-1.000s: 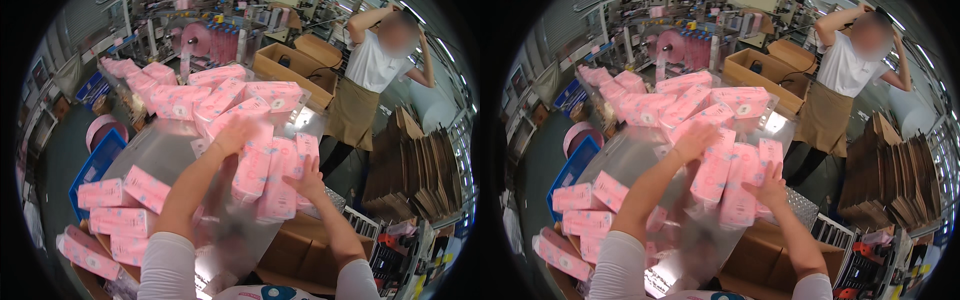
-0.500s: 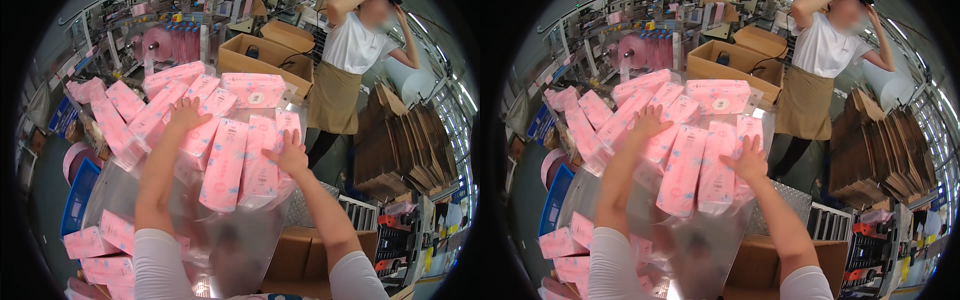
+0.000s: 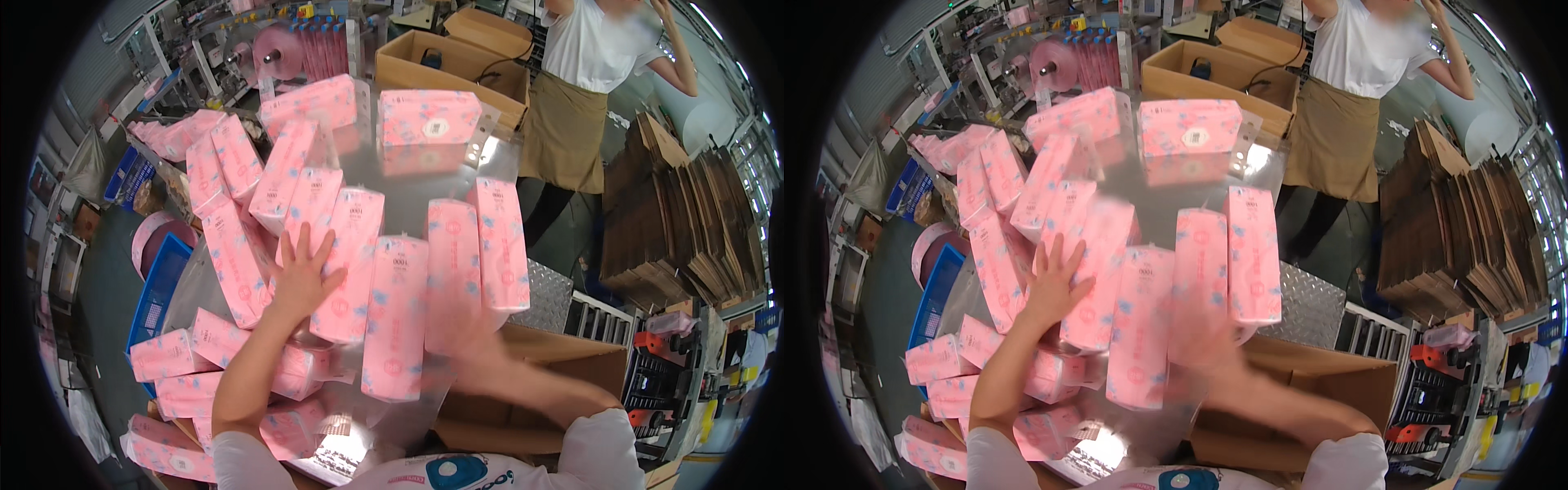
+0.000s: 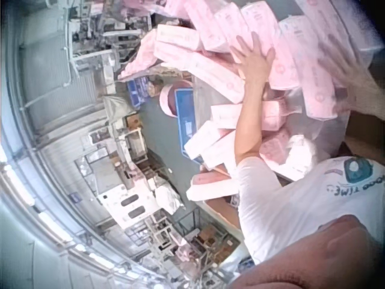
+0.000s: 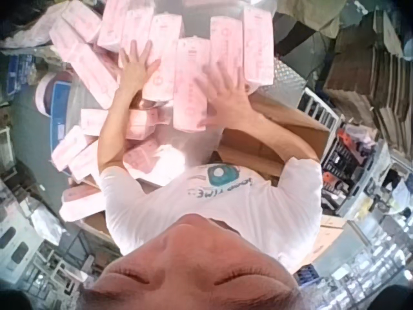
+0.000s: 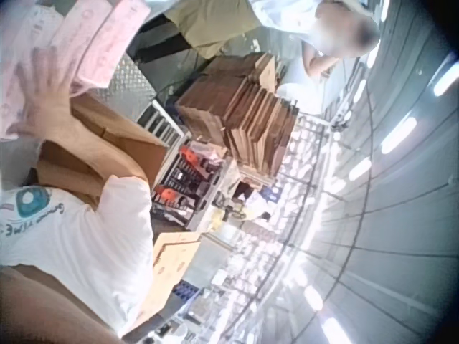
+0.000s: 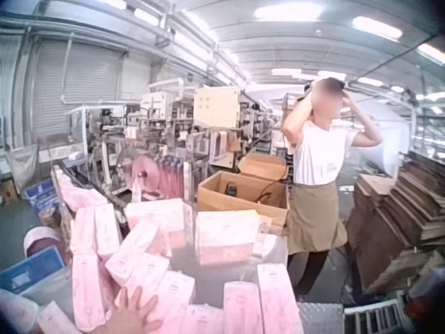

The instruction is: The person packs pink items into cardboard boxes and places the boxes onto a conveyor belt. The person also unfolds flat cardboard into boxes and moves stacks of items at a workstation.

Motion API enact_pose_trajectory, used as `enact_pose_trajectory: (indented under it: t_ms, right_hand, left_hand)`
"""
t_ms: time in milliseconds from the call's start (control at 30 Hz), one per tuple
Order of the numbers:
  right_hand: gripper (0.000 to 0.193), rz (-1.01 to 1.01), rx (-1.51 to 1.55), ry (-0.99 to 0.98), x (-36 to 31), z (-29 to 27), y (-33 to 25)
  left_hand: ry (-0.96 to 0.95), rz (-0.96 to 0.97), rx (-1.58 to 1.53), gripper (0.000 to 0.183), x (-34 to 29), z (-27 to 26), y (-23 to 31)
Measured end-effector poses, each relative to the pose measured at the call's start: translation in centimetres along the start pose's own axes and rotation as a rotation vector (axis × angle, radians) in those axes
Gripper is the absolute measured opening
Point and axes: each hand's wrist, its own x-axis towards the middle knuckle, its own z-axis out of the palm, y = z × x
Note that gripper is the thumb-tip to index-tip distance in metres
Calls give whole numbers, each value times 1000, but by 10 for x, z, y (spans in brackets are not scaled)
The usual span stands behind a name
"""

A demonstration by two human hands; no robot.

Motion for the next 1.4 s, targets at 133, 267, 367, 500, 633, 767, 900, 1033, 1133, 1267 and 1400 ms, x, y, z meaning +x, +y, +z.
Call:
enact_pose_trajectory:
  t_ms: [133,267,367,500,633,767,900,1033,1133,1267,1400]
  right_hand:
    - [91,-197,-47,-49,-2,51,-15]
    - [80,-57,81,-90,16,30,27]
    - [82,336,115,379,18,3,110]
    - [72,1057,1160,-175,-11,-5,219]
    - [69,1010,1504,-303,9,9,218]
    - [63,1019,1710,-63,-11,17,214]
    - [59,967,1673,132,-44,-34,197]
    - [52,1024,1441,465,-107,-123,176]
    - [41,978,1385,515,-229,-173,179]
    - [67,1244,1370,484,-408,-170,134]
    - [52,1473,1481,631,-531,-13,63]
  left_hand:
    - [-39,27,-79,65,4,-4,22]
    - [29,14,-144,66,-25,3,26]
    - [384,-53,-458,67,-35,22,-18]
    - [-611,-510,-1398,67,20,-19,-28]
    - [-1018,-736,-1548,71,43,16,-48]
    - [-929,-648,-1646,68,32,16,-22]
    - [-635,-561,-1581,63,16,-33,16]
    - [-473,-406,-1641,55,2,-83,48]
    - [-343,-252,-1656,45,-37,-94,107]
    - [-745,-93,-1436,47,-97,-52,209]
    - [-1188,-63,-1407,42,-168,66,270]
